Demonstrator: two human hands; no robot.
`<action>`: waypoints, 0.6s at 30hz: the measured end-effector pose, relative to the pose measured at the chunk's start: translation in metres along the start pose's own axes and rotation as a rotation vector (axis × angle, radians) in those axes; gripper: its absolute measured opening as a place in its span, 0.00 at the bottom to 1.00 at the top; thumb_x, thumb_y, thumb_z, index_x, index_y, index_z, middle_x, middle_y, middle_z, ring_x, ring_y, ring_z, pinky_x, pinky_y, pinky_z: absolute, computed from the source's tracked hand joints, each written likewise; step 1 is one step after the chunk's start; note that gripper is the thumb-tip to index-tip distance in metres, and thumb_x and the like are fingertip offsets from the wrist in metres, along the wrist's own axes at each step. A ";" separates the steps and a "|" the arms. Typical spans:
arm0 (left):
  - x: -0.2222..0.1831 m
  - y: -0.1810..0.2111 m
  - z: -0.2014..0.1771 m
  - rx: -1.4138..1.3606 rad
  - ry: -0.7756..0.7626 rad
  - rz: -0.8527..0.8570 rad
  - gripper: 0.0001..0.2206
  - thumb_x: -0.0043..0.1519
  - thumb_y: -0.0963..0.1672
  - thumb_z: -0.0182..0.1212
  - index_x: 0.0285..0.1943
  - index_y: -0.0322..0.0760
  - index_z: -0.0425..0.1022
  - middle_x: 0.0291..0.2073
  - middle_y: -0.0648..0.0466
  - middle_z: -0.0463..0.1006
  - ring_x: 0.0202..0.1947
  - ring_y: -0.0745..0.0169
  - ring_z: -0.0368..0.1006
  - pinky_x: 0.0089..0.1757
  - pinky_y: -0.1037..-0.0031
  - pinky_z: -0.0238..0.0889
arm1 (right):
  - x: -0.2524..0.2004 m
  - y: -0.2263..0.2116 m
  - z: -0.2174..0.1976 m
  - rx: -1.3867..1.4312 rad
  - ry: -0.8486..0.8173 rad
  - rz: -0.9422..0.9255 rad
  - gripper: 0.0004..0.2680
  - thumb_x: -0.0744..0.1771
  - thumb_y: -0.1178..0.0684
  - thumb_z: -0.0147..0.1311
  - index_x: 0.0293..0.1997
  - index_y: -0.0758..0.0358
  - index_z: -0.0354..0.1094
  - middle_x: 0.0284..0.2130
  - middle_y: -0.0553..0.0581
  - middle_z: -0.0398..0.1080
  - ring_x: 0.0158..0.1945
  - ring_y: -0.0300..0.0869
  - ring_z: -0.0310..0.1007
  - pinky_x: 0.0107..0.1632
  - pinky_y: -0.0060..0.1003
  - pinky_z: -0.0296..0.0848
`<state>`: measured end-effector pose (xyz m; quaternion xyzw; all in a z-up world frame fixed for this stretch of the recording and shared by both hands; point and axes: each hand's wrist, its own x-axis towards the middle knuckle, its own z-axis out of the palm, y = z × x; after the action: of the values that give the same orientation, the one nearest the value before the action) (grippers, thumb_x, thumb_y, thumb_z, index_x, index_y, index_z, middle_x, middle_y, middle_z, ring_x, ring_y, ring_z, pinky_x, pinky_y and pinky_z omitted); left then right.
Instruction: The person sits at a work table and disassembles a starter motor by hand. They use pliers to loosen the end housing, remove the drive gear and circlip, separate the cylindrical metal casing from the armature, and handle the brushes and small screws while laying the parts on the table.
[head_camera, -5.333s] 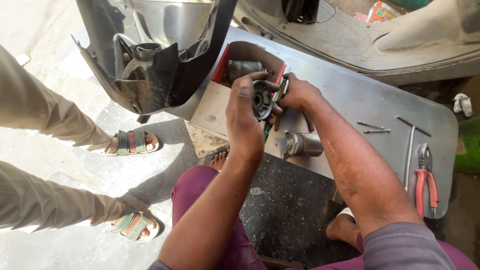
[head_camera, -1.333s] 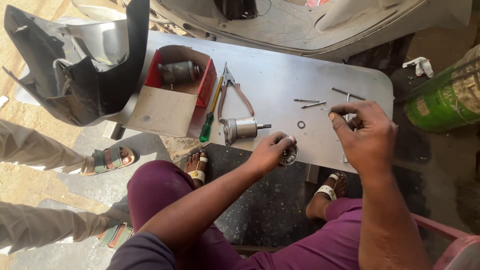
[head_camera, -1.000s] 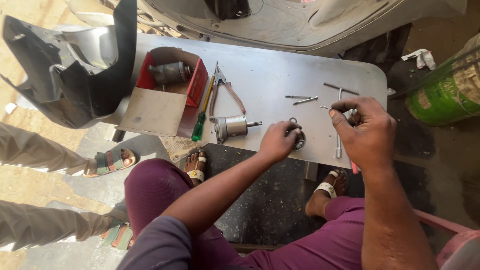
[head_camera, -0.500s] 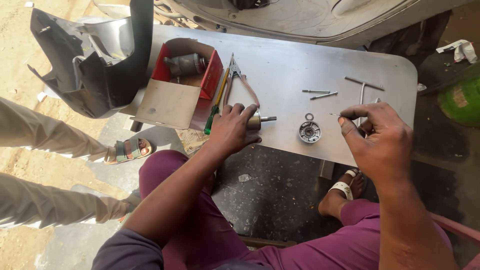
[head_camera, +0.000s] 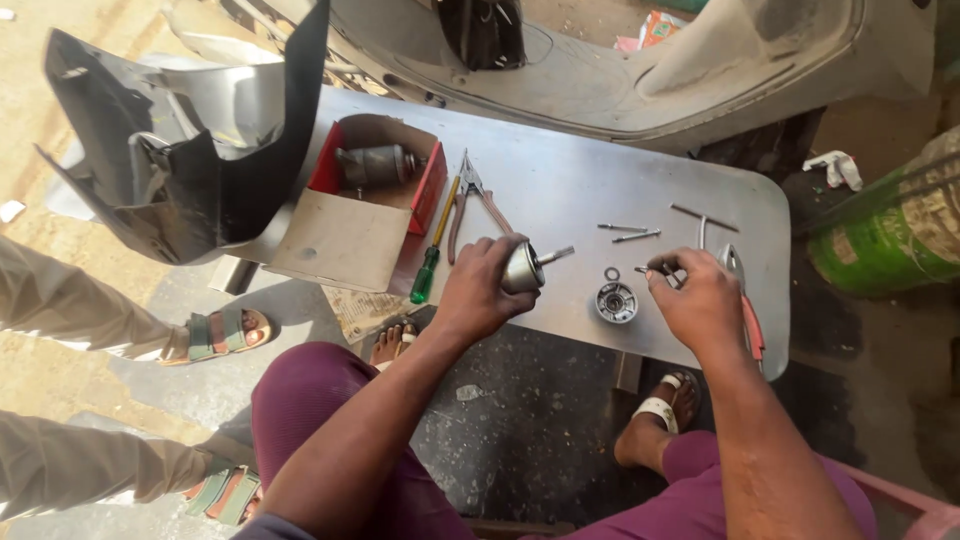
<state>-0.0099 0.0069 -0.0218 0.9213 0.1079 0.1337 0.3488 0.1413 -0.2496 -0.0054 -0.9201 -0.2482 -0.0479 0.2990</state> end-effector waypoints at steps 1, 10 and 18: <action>-0.005 0.006 -0.004 -0.019 -0.013 0.002 0.34 0.46 0.47 0.75 0.65 0.44 0.69 0.46 0.46 0.73 0.49 0.45 0.68 0.49 0.57 0.68 | -0.006 0.006 0.004 -0.018 -0.004 0.014 0.06 0.64 0.54 0.64 0.42 0.58 0.78 0.40 0.56 0.77 0.39 0.48 0.76 0.45 0.43 0.75; -0.013 0.043 -0.063 -0.851 -0.034 -0.363 0.31 0.47 0.42 0.73 0.63 0.40 0.69 0.41 0.51 0.79 0.34 0.66 0.78 0.31 0.75 0.75 | -0.010 0.057 0.038 -0.380 0.009 0.079 0.07 0.64 0.53 0.60 0.44 0.55 0.78 0.42 0.57 0.76 0.44 0.57 0.76 0.48 0.51 0.74; -0.014 0.035 -0.060 -1.110 -0.011 -0.347 0.30 0.48 0.41 0.75 0.62 0.35 0.69 0.40 0.53 0.77 0.34 0.69 0.75 0.32 0.77 0.73 | 0.012 0.043 0.039 -0.103 0.069 0.126 0.08 0.63 0.53 0.63 0.45 0.56 0.78 0.40 0.59 0.79 0.41 0.51 0.80 0.47 0.43 0.76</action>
<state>-0.0385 0.0143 0.0424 0.5700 0.1690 0.1063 0.7970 0.1700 -0.2519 -0.0568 -0.9460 -0.1763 -0.0735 0.2621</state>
